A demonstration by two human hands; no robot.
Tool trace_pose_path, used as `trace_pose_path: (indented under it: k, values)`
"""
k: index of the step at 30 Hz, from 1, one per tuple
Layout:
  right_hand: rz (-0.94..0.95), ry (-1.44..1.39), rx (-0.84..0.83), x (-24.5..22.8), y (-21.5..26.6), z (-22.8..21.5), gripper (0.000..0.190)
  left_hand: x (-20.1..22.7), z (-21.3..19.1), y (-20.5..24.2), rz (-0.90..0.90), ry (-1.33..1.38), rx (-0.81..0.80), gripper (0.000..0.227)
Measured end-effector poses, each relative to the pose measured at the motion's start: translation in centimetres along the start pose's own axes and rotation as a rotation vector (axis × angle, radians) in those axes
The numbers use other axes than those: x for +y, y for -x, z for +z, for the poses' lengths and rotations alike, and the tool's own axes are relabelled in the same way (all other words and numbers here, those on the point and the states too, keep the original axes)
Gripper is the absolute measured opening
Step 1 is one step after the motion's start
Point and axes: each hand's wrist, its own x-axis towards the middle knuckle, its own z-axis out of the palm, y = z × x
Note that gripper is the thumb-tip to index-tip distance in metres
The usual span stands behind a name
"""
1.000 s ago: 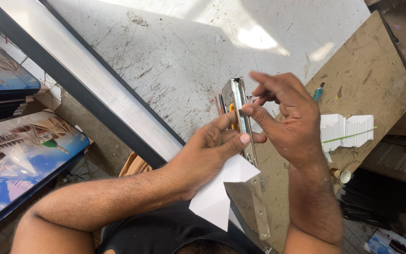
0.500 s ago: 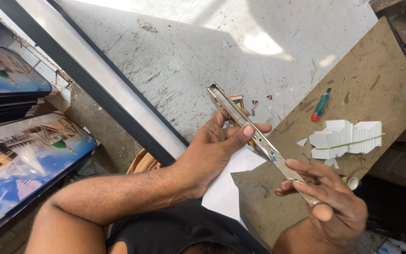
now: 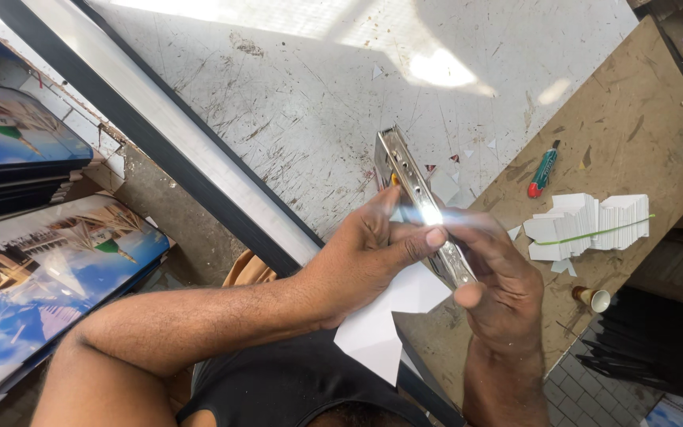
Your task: The person assembles picture frames by placing white backing paper onto the back of framed prints and securing it with a staple gun. They repeatedly pick up frames, apply the backing, staple the edges, and stack the completed frames.
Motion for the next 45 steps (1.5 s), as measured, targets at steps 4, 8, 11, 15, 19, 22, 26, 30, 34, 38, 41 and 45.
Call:
trace_pose_path:
  k: [4, 8, 11, 15, 19, 22, 26, 30, 34, 38, 41, 45]
  values:
    - [0.079, -0.052, 0.131, -0.2, -0.2, 0.8, 0.065, 0.6, 0.5, -0.3, 0.041, -0.105, -0.031, 0.041]
    - [0.198, -0.157, 0.109, -1.3, -0.8, 1.1, 0.102, 1.4, 1.4, -0.6, -0.085, -0.357, -0.233, 0.038]
    - [0.308, -0.316, 0.025, -1.1, -0.3, 0.7, 0.11, 1.8, 2.0, -0.8, -0.125, -0.845, -0.276, 0.024]
    - [0.207, -0.292, 0.258, 2.6, 4.0, -1.2, 0.115, 1.8, 2.7, -0.7, 0.077, -1.176, -0.193, 0.025]
    - [0.26, 0.206, 0.547, 9.2, 9.6, -6.1, 0.105, 1.6, 3.3, -0.5, 0.229, -1.202, -0.085, 0.03]
    - [0.456, 0.886, 0.694, 15.0, 14.0, -7.3, 0.094, 0.7, 4.0, -0.4, 0.234, -1.218, -0.053, 0.033]
    - [0.809, 1.038, 0.842, 22.8, 20.6, -5.2, 0.09, -2.3, 5.5, -0.3, 0.237, -1.205, -0.091, 0.04]
    - [0.62, 1.101, 0.96, 24.3, 23.5, -3.9, 0.082, -4.9, 6.6, -0.4, 0.264, -1.097, -0.077, 0.033]
    - [0.368, 0.931, 0.978, 18.1, 22.2, -2.5, 0.054, -6.4, 6.3, -0.5, 0.339, -1.025, 0.011, 0.03]
    - [-0.097, 0.275, 0.757, 8.9, 19.7, 0.0, 0.063, -6.9, 5.1, -0.8, 0.304, -0.798, 0.049, 0.031]
    - [-0.173, 0.187, 0.559, 4.4, 16.8, 2.2, 0.061, -7.2, 5.3, -1.5, 0.301, -0.76, 0.061, 0.031]
    - [-0.128, -0.265, 0.634, 2.5, 14.7, 3.9, 0.029, -6.3, 6.4, -1.6, 0.337, -0.848, -0.126, 0.035]
